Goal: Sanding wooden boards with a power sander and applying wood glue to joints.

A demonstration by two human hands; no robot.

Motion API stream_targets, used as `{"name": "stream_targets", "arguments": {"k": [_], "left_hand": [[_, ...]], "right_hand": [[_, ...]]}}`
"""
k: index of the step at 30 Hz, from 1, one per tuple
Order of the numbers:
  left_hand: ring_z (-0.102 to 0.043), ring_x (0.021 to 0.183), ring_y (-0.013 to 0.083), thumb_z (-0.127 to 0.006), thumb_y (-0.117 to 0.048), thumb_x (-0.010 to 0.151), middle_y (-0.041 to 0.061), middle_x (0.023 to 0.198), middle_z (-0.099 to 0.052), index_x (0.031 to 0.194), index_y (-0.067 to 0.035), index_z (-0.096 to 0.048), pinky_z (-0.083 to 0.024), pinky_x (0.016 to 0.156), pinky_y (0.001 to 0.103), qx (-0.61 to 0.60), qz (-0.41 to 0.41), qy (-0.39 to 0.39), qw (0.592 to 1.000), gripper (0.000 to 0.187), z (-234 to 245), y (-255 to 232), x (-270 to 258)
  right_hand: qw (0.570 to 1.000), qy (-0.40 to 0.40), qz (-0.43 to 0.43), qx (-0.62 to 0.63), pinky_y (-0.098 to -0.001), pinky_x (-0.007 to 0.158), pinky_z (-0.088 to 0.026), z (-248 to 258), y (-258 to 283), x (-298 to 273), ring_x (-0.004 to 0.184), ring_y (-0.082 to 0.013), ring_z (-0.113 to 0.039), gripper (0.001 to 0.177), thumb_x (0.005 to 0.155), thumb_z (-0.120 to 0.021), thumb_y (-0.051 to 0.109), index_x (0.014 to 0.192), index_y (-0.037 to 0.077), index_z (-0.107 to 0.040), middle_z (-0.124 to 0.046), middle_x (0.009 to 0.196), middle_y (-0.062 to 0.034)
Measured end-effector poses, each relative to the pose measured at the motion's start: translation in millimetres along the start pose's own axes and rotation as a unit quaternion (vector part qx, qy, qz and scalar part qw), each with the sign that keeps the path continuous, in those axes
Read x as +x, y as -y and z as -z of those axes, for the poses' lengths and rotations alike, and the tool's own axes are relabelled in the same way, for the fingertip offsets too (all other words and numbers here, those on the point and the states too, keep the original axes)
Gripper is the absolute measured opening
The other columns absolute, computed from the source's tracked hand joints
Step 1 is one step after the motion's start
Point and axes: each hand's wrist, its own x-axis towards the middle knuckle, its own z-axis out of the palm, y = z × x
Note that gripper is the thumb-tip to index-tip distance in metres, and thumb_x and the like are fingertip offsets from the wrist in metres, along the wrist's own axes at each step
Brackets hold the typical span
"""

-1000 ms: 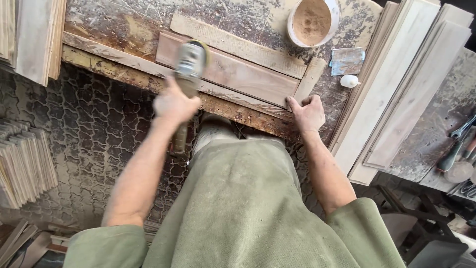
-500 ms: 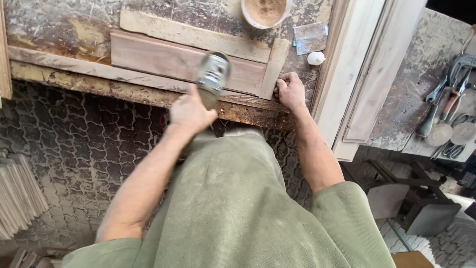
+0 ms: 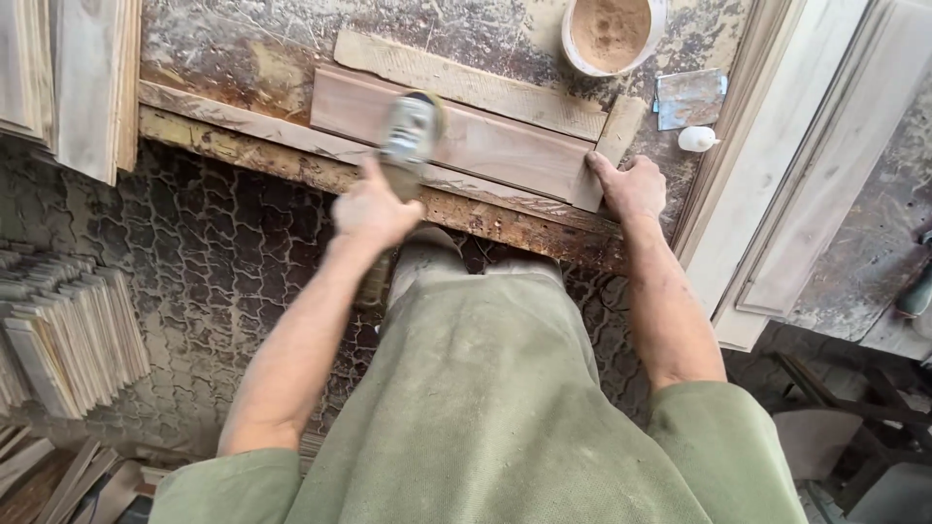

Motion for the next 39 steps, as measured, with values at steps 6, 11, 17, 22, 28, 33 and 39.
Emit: {"name": "stream_targets", "arguments": {"k": [6,11,17,22,28,33,39], "left_hand": [[-0.067,0.110,0.0505,-0.074,-0.044,0.075,0.033,0.113,-0.066,0.135,-0.003,-0.038,-0.051,0.097,0.058,-0.104,0.107,-0.111,0.983,0.082,14.3,109.0,33.0],[-0.066,0.110,0.0506,-0.072,-0.045,0.074,0.034,0.112,-0.067,0.133,-0.004,-0.037,-0.050,0.097,0.057,-0.062,0.063,-0.094,0.992,0.080,-12.8,56.0,10.3],[-0.072,0.107,0.0422,-0.071,-0.050,0.077,0.026,0.110,-0.071,0.136,-0.005,-0.037,-0.056,0.095,0.051,0.085,-0.054,0.021,0.995,0.083,-65.0,-64.0,-27.8],[-0.073,0.106,0.0379,-0.068,-0.064,0.075,0.018,0.107,-0.071,0.129,-0.009,-0.041,-0.058,0.092,0.051,0.120,-0.195,0.068,0.971,0.082,-113.0,-118.6,-30.5],[-0.073,0.107,0.0367,-0.073,-0.054,0.081,0.020,0.108,-0.072,0.130,-0.008,-0.038,-0.058,0.092,0.050,0.139,-0.144,0.051,0.978,0.075,-74.8,-83.6,-25.4],[-0.071,0.106,0.0435,-0.073,-0.053,0.078,0.026,0.110,-0.070,0.131,-0.006,-0.037,-0.056,0.093,0.053,0.074,-0.040,-0.012,0.996,0.079,-33.3,-11.7,-9.2],[-0.066,0.113,0.0494,-0.073,-0.048,0.074,0.033,0.117,-0.066,0.135,-0.003,-0.037,-0.050,0.099,0.056,-0.061,0.093,-0.094,0.989,0.084,0.5,76.8,17.9]], "right_hand": [[0.999,0.040,0.010,-0.028,-0.0553,0.093,-0.055,17.1,15.4,5.5,0.107,-0.0468,-0.069,0.077,0.081,-0.075,0.080,0.097,0.004,-0.078,-0.075,0.097,-0.0274],[0.997,0.066,0.008,-0.034,-0.0520,0.090,-0.057,23.7,10.6,10.3,0.104,-0.0413,-0.072,0.076,0.078,-0.071,0.080,0.096,0.006,-0.080,-0.077,0.092,-0.0209],[0.996,0.086,0.007,0.002,-0.0415,0.078,-0.060,20.8,6.9,22.2,0.070,-0.0264,-0.077,0.064,0.079,-0.071,0.076,0.073,0.012,-0.075,-0.070,0.057,-0.0068],[0.994,0.103,0.001,-0.027,-0.0409,0.082,-0.059,28.8,13.2,16.5,0.090,-0.0274,-0.077,0.063,0.076,-0.068,0.080,0.073,0.017,-0.077,-0.072,0.060,-0.0039],[0.997,0.079,0.005,-0.025,-0.0473,0.089,-0.058,26.4,18.9,10.6,0.106,-0.0375,-0.072,0.066,0.074,-0.070,0.078,0.085,0.014,-0.080,-0.077,0.079,-0.0141],[0.996,0.087,0.004,-0.035,-0.0483,0.089,-0.058,18.1,11.7,19.5,0.104,-0.0381,-0.073,0.072,0.074,-0.072,0.079,0.095,0.011,-0.081,-0.077,0.086,-0.0171],[0.996,0.085,0.020,-0.018,-0.0437,0.079,-0.059,21.3,12.6,19.7,0.081,-0.0316,-0.077,0.068,0.077,-0.071,0.079,0.075,0.011,-0.078,-0.070,0.057,-0.0067]]}}
